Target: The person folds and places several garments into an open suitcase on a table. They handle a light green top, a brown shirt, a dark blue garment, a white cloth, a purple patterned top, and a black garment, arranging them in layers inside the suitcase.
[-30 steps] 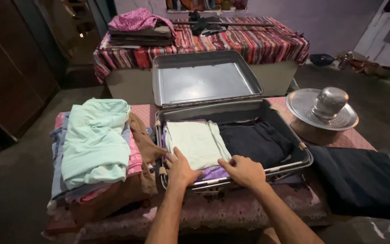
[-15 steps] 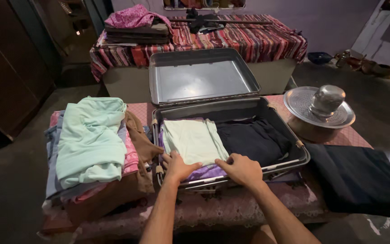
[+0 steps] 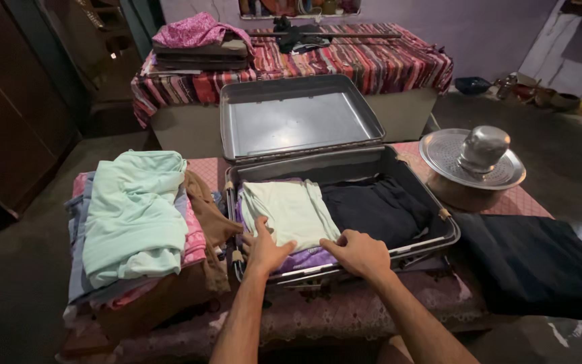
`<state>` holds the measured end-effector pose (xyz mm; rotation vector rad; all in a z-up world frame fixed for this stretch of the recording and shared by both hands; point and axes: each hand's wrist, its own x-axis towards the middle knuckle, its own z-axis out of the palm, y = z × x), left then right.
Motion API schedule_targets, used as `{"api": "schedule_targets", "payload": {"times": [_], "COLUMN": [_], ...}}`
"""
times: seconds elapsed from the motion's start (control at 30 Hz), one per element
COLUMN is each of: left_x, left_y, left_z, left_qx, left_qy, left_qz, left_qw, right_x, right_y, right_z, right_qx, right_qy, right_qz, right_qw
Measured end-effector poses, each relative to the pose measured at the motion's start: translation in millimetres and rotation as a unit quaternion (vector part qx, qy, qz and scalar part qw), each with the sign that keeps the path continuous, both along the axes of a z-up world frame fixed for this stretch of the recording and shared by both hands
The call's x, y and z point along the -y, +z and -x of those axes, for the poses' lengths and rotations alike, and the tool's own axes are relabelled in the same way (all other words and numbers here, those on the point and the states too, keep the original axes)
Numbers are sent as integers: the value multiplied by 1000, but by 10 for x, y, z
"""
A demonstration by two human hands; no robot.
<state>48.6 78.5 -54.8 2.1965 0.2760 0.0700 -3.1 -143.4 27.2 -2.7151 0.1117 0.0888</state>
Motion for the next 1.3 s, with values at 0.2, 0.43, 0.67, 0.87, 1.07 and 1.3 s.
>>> {"api": "schedule_targets", "payload": {"times": [0.2,0.43,0.67,0.87,1.07,1.3], "left_x": [-173,-137,-135,-124,-76,-33], "left_y": [-308,-381,-377,-388,-349,-52], "left_z": [-301,-319,-353,-403,-389,-222], "left_qx": [132,54,130,130,146,230], "left_qy": [58,68,112,120,105,59], "left_qz": [104,204,167,80,172,185], "left_qw": [984,975,971,981,969,954], "right_x": [6,22,97,-11,-498,-811], "right_y": [-5,-22,-133,-200,-390,-589], "right_z": [-1,-32,-205,-660,-727,-921], "right_qx": [4,6,-23,41,110,241], "right_qy": [-3,-1,20,47,275,240], "right_qz": [7,10,-9,-175,13,-6], "right_qw": [1000,1000,1000,983,955,940]}}
